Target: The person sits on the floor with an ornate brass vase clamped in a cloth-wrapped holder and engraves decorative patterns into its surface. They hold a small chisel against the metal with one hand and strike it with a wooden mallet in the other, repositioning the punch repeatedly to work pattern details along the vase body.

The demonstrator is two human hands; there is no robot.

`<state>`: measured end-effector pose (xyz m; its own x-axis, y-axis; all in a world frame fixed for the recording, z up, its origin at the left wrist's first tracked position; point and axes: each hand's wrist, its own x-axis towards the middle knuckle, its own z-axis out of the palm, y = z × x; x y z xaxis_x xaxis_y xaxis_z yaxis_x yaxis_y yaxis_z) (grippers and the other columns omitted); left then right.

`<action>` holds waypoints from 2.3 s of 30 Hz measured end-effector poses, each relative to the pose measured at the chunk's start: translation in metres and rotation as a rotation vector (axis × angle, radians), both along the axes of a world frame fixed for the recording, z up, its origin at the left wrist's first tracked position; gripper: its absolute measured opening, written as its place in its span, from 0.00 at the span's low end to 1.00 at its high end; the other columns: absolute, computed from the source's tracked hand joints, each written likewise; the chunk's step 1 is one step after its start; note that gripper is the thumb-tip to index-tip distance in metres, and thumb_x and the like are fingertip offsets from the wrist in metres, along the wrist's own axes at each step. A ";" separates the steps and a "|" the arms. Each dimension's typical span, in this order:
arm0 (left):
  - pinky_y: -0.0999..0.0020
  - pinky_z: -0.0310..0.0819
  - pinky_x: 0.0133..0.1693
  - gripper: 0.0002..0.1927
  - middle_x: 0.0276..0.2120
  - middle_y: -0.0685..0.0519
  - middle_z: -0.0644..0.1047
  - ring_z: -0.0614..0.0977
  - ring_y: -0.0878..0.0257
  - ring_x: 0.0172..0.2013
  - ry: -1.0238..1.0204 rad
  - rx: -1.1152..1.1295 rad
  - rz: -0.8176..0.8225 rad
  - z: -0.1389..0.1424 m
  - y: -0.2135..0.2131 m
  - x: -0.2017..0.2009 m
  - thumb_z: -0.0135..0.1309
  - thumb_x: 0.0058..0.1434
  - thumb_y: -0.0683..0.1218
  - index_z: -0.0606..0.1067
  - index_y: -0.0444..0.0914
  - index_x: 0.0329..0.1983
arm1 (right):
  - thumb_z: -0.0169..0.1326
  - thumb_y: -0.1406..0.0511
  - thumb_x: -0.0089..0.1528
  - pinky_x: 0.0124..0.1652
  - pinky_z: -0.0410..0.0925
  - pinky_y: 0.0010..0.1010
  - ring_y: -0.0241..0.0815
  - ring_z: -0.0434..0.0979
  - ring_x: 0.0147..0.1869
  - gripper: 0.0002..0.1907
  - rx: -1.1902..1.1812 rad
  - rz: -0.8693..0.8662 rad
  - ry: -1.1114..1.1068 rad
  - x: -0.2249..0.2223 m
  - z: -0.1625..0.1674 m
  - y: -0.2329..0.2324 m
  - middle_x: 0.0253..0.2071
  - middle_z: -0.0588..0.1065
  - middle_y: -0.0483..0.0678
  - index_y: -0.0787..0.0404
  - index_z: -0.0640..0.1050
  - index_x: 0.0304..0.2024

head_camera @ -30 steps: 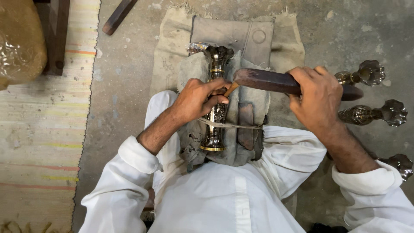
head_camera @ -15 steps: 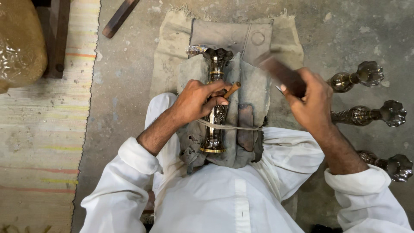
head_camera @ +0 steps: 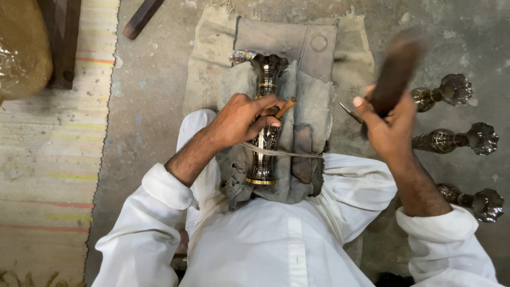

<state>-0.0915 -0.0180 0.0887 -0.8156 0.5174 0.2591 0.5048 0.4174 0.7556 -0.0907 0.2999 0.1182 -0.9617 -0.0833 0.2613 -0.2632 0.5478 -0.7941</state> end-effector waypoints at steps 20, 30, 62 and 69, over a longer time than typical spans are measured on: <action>0.56 0.75 0.31 0.16 0.27 0.49 0.83 0.85 0.54 0.28 0.006 -0.060 -0.211 0.006 -0.004 -0.007 0.64 0.63 0.46 0.75 0.38 0.52 | 0.65 0.59 0.61 0.33 0.68 0.34 0.41 0.77 0.31 0.19 0.362 0.050 -0.216 0.032 -0.023 0.002 0.31 0.77 0.51 0.63 0.77 0.49; 0.59 0.75 0.29 0.14 0.27 0.53 0.83 0.85 0.58 0.25 -0.002 -0.048 -0.209 0.005 0.000 -0.006 0.62 0.63 0.47 0.75 0.38 0.49 | 0.63 0.75 0.55 0.45 0.68 0.43 0.52 0.76 0.42 0.19 0.586 -0.033 0.210 0.043 -0.011 0.001 0.41 0.78 0.53 0.63 0.78 0.49; 0.57 0.74 0.30 0.16 0.29 0.51 0.83 0.84 0.54 0.28 0.046 -0.011 -0.225 0.000 0.000 -0.011 0.61 0.63 0.48 0.76 0.38 0.52 | 0.65 0.69 0.60 0.43 0.69 0.39 0.48 0.76 0.42 0.17 0.151 -0.091 -0.010 0.036 -0.020 0.000 0.39 0.77 0.49 0.61 0.75 0.50; 0.57 0.75 0.31 0.17 0.30 0.51 0.83 0.85 0.54 0.28 0.003 -0.032 -0.230 0.002 0.001 -0.011 0.62 0.63 0.48 0.76 0.39 0.53 | 0.64 0.72 0.54 0.45 0.68 0.44 0.55 0.77 0.44 0.19 0.487 -0.072 0.061 0.039 -0.003 -0.007 0.41 0.77 0.53 0.63 0.77 0.48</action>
